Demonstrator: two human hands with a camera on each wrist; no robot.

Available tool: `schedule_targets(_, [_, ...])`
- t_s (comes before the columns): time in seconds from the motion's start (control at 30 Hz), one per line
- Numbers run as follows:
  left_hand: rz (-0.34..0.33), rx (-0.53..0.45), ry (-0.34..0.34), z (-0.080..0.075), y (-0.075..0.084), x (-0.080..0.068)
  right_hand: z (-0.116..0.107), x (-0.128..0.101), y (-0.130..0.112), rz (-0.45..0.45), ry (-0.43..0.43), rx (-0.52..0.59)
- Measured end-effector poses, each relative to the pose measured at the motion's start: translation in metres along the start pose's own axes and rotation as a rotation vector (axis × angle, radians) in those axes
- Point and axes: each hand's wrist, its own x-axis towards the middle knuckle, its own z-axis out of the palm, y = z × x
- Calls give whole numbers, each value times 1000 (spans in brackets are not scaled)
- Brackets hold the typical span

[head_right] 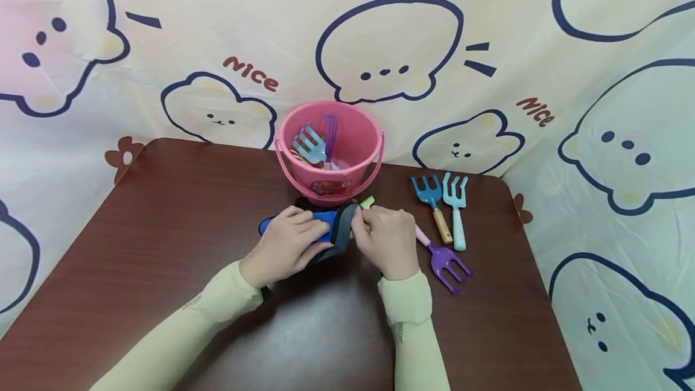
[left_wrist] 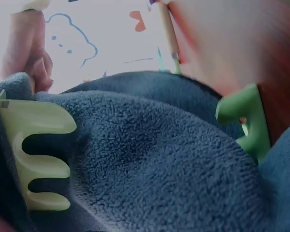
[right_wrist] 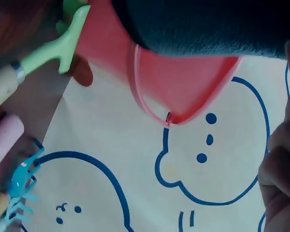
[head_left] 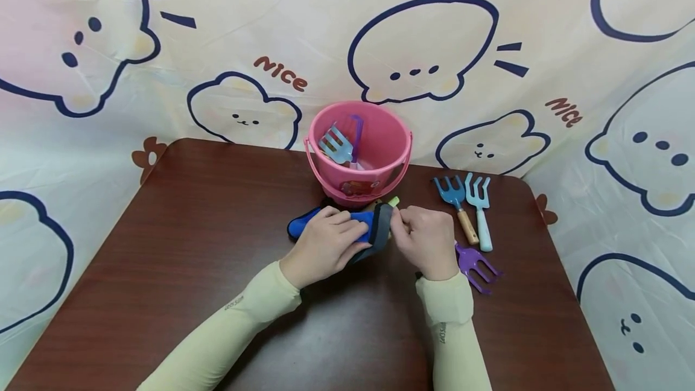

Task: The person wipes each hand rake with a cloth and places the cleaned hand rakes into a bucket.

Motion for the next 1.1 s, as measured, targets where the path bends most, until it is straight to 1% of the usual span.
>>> schedule_targets(0.13, [26,14,5,-2,-4,1,3,0,3,-16,17,44])
schedule_targets(0.27, [59,11,10,-4,-6,2,3,-1,7,-50,65,91])
schedule_targets(0.4, [61,-29,10,-6,-8,3,1,-1,12,-72,91,119])
schedule_targets(0.53, [31,-98,-9,-8,-10,2,-2,-2,15,-64,105,153])
schedule_targets(0.63, [11,-145,-13,-9,-12,1,-4,-1,17,-74,122,156])
schedule_targets(0.8, [-17,-225,21,-10,-14,1,-6,0,18,-93,138,168])
schedule_targets(0.97, [-83,-397,30,-9,-15,0,-6,-1,17,-81,118,200])
schedule_targets(1.1, [-170,-544,41,-9,-15,1,-7,-1,18,-58,100,233])
